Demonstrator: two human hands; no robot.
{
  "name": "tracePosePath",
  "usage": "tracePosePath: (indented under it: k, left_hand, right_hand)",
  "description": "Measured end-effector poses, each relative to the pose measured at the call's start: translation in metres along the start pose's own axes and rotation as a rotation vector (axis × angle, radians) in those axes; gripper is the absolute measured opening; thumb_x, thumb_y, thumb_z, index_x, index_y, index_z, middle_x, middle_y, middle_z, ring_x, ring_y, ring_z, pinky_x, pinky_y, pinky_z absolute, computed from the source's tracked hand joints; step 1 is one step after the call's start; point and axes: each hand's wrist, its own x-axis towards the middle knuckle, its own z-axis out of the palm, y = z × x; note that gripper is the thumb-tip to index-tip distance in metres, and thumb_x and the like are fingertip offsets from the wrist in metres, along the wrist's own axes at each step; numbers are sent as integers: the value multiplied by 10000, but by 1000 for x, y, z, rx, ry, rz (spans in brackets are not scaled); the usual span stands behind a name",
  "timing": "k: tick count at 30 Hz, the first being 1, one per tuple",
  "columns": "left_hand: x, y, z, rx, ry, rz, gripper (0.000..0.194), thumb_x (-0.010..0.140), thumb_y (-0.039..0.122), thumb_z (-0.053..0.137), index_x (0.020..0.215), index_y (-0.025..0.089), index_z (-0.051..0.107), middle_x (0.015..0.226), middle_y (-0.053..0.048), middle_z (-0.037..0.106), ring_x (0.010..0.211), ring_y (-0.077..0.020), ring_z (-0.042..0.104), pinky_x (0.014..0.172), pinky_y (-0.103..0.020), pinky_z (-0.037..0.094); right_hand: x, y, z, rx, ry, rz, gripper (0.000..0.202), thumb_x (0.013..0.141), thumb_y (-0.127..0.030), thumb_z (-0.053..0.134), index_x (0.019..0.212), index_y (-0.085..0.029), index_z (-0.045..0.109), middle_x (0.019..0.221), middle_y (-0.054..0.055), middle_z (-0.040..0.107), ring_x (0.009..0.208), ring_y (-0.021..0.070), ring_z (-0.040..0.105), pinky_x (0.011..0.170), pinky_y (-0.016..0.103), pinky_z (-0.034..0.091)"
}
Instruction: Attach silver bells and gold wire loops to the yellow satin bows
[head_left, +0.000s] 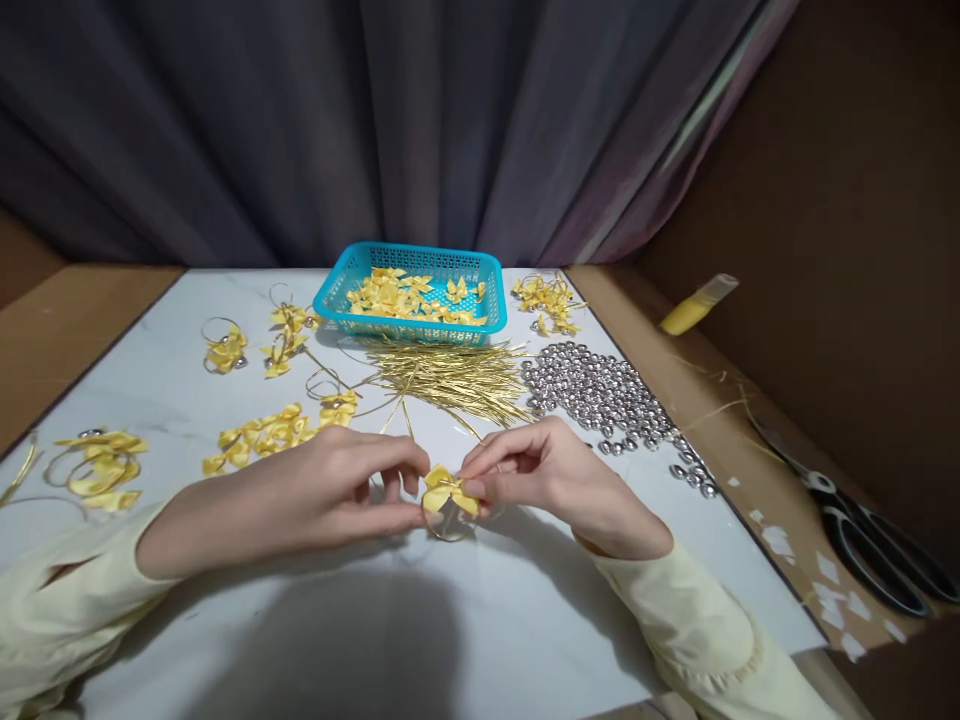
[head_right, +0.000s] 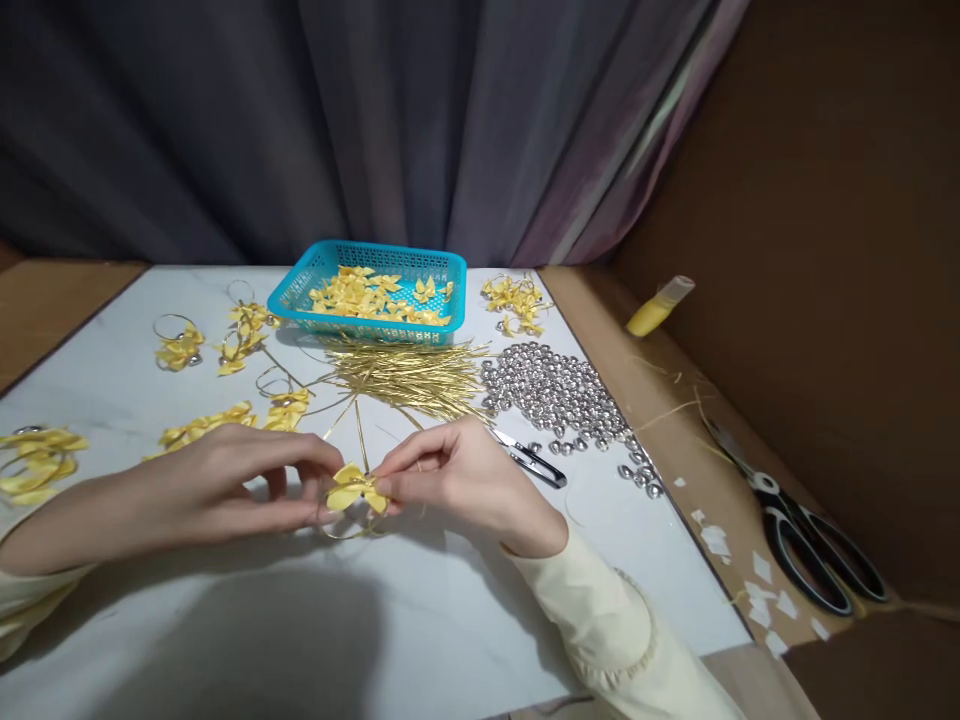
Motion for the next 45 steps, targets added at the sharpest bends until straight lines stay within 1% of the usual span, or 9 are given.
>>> tracePosePath:
  k: [2, 6, 10, 13, 20, 24, 30, 39, 45]
  left_hand:
    - [1, -1, 5, -4, 29, 36, 183, 897, 319, 527, 981, 171, 594, 730, 18, 679, 604, -80, 608, 553, -139, 426]
    - [5, -1, 5, -85, -21, 52, 156, 914, 284, 509, 1011, 192, 589, 738, 40, 682, 609, -57, 609, 547, -106, 415]
    - [7, 0, 5, -22, 14, 68, 168, 921, 244, 476, 986, 172, 613, 693, 30, 650, 573, -60, 579, 540, -120, 401]
    - [9, 0, 7, -13, -11, 84, 193, 930, 230, 445, 957, 165, 625, 666, 24, 646, 559, -64, 579, 539, -126, 401]
    - [13, -4, 7, -350, -174, -48, 228, 962, 257, 380, 946, 181, 594, 713, 19, 706, 516, -60, 629, 543, -118, 474]
    - [14, -4, 10, -392, -158, -55, 224, 958, 274, 394, 975, 190, 601, 698, 19, 698, 512, -66, 625, 526, -122, 479]
    - [12, 1, 12, -238, -92, -5, 222, 947, 276, 424, 954, 169, 618, 680, 12, 683, 534, -64, 599, 534, -125, 439]
    - [12, 2, 17, -195, -59, 17, 220, 951, 257, 415, 939, 162, 612, 644, 23, 672, 533, -61, 585, 553, -127, 424]
    - [12, -1, 26, -203, 26, 40, 215, 949, 235, 409, 897, 156, 603, 619, 21, 665, 510, -61, 580, 538, -134, 425]
  right_hand:
    - [0, 1, 0, -7, -8, -8, 151, 633, -238, 786, 711, -119, 735, 680, 54, 689, 579, 94, 613, 589, 211, 507]
    - [0, 1, 0, -50, 10, -13, 129, 643, -220, 773, 704, -114, 731, 666, 54, 685, 570, 91, 606, 575, 203, 496]
    - [-1, 0, 0, -83, 12, -35, 105, 653, -198, 755, 700, -109, 725, 666, 59, 684, 575, 97, 605, 577, 211, 490]
    - [-2, -1, -1, -92, 10, -50, 107, 657, -204, 749, 701, -111, 720, 678, 62, 684, 585, 107, 607, 582, 227, 494]
    - [-3, -1, -2, -112, 9, -52, 98, 661, -192, 744, 713, -113, 717, 664, 49, 676, 567, 99, 604, 567, 215, 489]
    - [-4, -1, -2, -94, 9, -52, 97, 658, -190, 748, 707, -113, 715, 656, 42, 672, 559, 88, 599, 561, 199, 484]
    - [-6, -4, -1, -95, 1, -64, 100, 650, -195, 750, 682, -110, 708, 656, 40, 669, 561, 86, 587, 558, 198, 474]
    - [-5, 0, -2, -116, -22, -47, 46, 679, -167, 708, 703, -129, 711, 647, 20, 663, 571, 85, 579, 566, 205, 464]
    - [-5, -4, -1, -97, 9, 9, 150, 633, -239, 779, 712, -133, 707, 608, 4, 644, 558, 80, 559, 548, 194, 436]
